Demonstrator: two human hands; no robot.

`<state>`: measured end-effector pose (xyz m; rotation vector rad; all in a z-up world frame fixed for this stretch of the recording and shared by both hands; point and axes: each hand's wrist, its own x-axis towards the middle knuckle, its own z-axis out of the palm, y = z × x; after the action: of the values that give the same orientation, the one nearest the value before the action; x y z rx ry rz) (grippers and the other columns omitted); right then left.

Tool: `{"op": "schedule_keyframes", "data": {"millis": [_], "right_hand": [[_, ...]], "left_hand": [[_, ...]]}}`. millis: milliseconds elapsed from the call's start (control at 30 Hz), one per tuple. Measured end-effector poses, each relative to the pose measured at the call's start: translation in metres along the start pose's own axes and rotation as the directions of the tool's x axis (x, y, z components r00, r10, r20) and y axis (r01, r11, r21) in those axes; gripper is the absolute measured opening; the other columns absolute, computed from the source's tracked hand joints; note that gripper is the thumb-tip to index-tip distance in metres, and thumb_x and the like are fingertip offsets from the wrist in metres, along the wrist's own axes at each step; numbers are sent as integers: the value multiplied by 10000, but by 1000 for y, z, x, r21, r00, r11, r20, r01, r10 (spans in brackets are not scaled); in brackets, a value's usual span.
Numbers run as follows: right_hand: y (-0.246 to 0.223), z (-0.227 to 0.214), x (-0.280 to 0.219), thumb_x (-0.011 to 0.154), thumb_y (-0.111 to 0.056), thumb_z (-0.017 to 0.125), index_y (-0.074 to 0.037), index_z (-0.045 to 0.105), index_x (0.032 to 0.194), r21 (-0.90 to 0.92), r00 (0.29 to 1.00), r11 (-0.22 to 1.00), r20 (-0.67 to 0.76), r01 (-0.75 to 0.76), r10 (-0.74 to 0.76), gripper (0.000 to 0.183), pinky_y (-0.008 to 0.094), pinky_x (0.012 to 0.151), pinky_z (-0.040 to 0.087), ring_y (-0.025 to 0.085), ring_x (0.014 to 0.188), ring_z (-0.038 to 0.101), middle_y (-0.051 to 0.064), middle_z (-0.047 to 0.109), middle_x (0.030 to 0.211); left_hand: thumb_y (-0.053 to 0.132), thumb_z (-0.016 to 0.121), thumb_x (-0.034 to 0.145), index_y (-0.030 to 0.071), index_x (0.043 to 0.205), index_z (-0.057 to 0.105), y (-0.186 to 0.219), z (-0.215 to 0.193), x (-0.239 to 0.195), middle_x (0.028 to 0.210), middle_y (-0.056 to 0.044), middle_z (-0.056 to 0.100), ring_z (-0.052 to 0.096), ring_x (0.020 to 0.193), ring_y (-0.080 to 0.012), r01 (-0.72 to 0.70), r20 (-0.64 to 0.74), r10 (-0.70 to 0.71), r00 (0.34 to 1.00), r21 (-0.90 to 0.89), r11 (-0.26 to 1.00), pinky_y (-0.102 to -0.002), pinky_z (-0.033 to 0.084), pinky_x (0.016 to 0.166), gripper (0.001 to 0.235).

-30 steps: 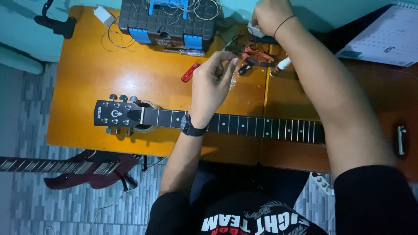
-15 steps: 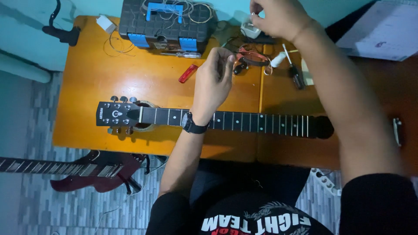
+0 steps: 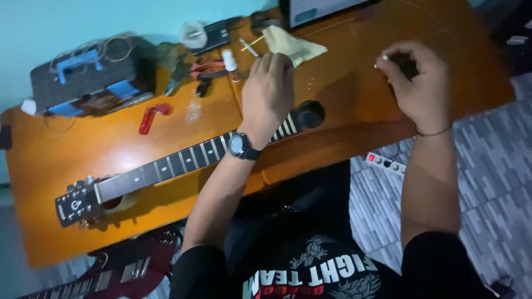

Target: The person uses a red string winder to tighten the tuning pegs on the headstock of an acoustic guitar. They then handle a new guitar string, preparing it for installation, and continue to wind the tuning pegs.

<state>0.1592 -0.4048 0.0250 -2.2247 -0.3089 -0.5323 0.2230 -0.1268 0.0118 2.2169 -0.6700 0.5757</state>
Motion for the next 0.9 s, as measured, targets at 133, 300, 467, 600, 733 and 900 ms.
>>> {"op": "schedule_keyframes", "data": {"millis": [133, 300, 467, 600, 733, 900], "right_hand": [[44, -19, -45, 1118, 29, 721, -14, 667, 1193, -16, 968, 975, -124, -223, 219, 102, 331, 871, 498, 222, 1030, 621, 115, 667, 1127], [45, -13, -56, 1102, -81, 687, -9, 627, 1192, 2, 960, 971, -149, -241, 238, 130, 412, 974, 527, 285, 1100, 638, 155, 664, 1187], [6, 11, -25, 1100, -123, 505, 28, 536, 1216, 98, 979, 982, 142, -160, 146, 192, 450, 888, 516, 329, 1024, 606, 204, 615, 1138], [-4, 49, 0, 1073, -30, 550, 55, 489, 1340, 174, 996, 985, 86, -21, 6, 286, 470, 1029, 526, 398, 1193, 620, 275, 603, 1274], [-36, 85, 36, 1073, -463, 339, -24, 518, 1214, 441, 983, 895, 180, -60, -23, 494, 405, 840, 550, 311, 1027, 658, 194, 608, 1165], [-54, 130, 54, 1087, -76, 553, -16, 504, 1300, 409, 964, 898, 131, 162, -233, 227, 279, 691, 546, 191, 800, 619, 92, 604, 989]], "left_hand": [[110, 516, 992, 23, 1003, 579, 22, 60, 16, 1021, -201, 635, 623, 804, -416, 122, 184, -91, 979, -162, 979, -494, 478, 622, 107], [131, 528, 955, 39, 910, 581, 49, 105, 33, 895, -165, 659, 622, 746, -349, 53, 183, -4, 983, -267, 962, -453, 466, 587, 115], [49, 620, 959, -1, 978, 662, 56, 105, 42, 888, -143, 755, 715, 721, -249, 19, 134, 6, 991, -186, 982, -309, 571, 612, 68], [-31, 549, 996, 20, 1052, 602, 38, 69, 33, 1026, -140, 690, 664, 876, -235, 130, 56, -118, 991, -341, 931, -293, 584, 758, 92], [-80, 683, 949, 107, 1053, 662, 18, 11, 26, 1004, -5, 704, 583, 939, -183, -30, -111, 21, 994, -84, 996, -324, 386, 847, 215], [42, 618, 1036, 150, 958, 607, 12, -46, 11, 964, 36, 672, 615, 909, -186, 123, -156, -116, 981, 35, 992, -612, 221, 1121, 134]]}}
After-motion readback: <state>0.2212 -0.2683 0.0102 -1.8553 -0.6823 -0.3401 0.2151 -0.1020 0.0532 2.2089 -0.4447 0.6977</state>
